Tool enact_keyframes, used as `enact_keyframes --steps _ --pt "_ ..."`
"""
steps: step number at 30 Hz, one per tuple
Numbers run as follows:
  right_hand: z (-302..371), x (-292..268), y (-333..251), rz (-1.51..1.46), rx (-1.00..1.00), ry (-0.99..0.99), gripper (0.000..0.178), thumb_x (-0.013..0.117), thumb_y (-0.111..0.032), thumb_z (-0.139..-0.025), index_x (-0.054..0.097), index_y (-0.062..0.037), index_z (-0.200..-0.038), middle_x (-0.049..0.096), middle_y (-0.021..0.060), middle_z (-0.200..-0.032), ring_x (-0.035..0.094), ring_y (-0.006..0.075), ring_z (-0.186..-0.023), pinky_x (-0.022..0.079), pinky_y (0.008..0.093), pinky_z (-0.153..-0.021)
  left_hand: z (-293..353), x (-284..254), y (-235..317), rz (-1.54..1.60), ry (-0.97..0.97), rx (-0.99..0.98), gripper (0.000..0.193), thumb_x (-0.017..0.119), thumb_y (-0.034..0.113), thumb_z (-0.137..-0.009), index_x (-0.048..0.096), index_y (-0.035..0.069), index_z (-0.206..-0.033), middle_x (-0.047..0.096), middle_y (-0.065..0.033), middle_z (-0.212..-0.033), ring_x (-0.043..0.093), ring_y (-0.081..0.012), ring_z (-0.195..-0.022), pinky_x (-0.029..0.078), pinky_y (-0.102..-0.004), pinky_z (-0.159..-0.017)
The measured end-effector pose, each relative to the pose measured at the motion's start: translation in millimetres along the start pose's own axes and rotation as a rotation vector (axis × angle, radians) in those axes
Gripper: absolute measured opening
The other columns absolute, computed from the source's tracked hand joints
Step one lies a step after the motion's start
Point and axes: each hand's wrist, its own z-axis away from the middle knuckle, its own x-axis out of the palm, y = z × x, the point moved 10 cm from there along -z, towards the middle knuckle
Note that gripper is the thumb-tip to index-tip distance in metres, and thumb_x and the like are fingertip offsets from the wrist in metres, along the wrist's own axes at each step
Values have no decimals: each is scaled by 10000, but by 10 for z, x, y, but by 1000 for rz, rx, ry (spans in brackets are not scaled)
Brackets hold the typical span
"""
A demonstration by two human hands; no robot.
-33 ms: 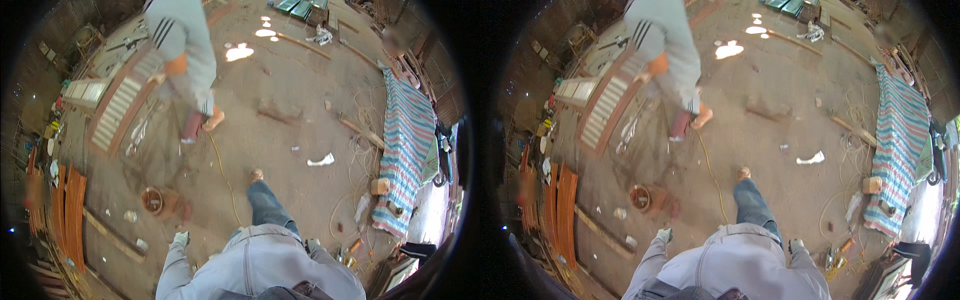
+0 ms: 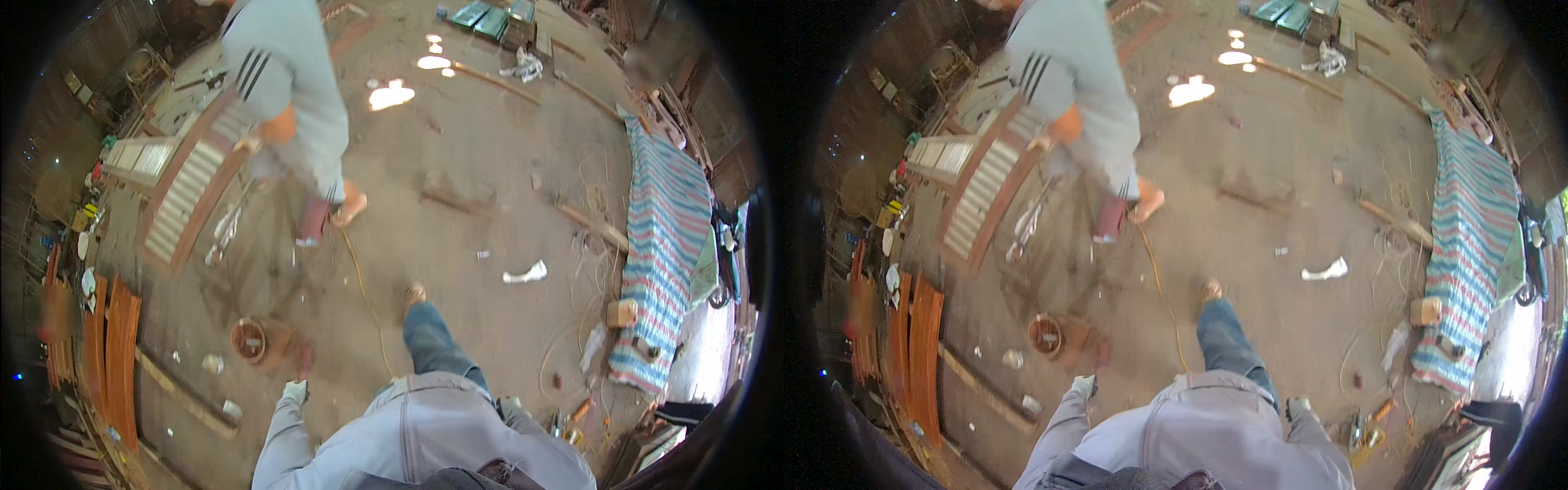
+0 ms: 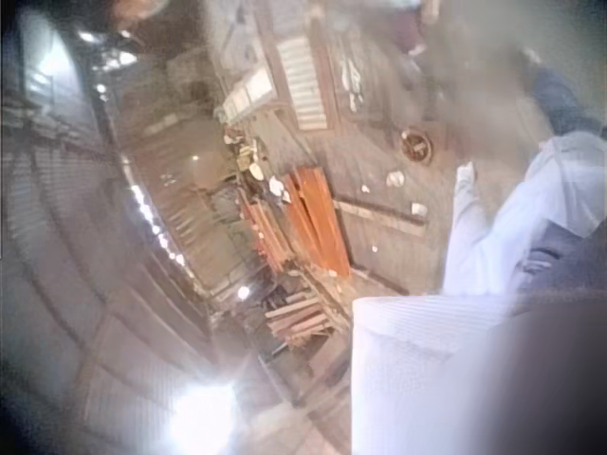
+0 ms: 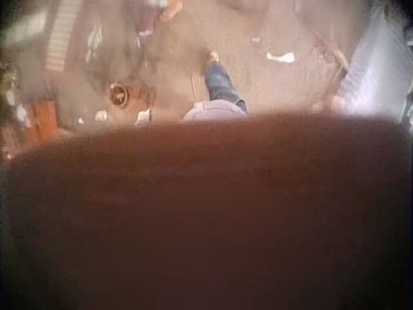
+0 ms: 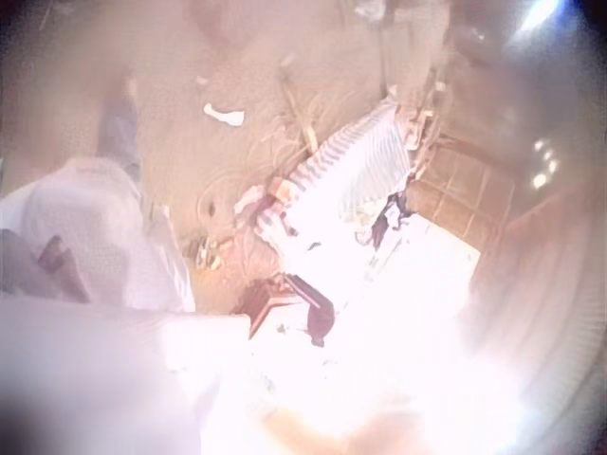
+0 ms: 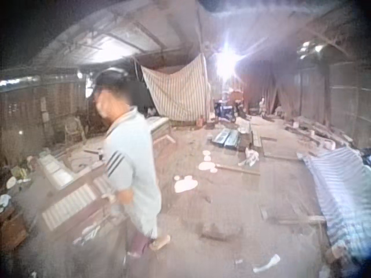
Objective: The person sands a wooden door with sandpaper, then applies a liquid finish from a squeeze bottle into the grooves. They wipe the surface with a cloth and continue sanding different sections of the door. Another person works on a separate door nearby.
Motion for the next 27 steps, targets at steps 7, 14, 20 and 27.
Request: enact_keyframes --steps 7,14,20,27 --pt "83 414 -4699 539 -660 304 343 644 -318 -909 716 7 -993 714 270 -1060 699 404 -957 563 496 -802 -734 1322 3576 246 -249 424 260 656 321 -967 692 66 -935 668 -82 -744 609 -214 -593 499 -379 -548" --pt "3948 494 -9770 -75 -1769 130 355 795 -266 -864 672 -7 -1073 646 129 -1032 632 253 -939 504 354 -833 -693 1630 5807 -333 -123 454 388 626 447 -969 721 81 -1057 736 -95 -871 698 -209 -748 537 -378 -704" --pt "6331 466 -11186 -38 -2635 -168 442 768 -446 -812 668 -43 -964 627 130 -980 602 275 -911 513 439 -814 -1796 1213 6349 -546 -160 271 428 604 478 -956 752 95 -1076 771 -79 -895 730 -238 -824 557 -383 -771" --pt "6184 809 -13131 -112 -2693 -420 492 572 -552 -910 621 -71 -1004 575 109 -977 575 258 -878 508 448 -830 -3442 1124 7801 -227 -81 134 457 592 496 -945 743 81 -1064 751 -169 -920 721 -318 -906 539 -431 -806"
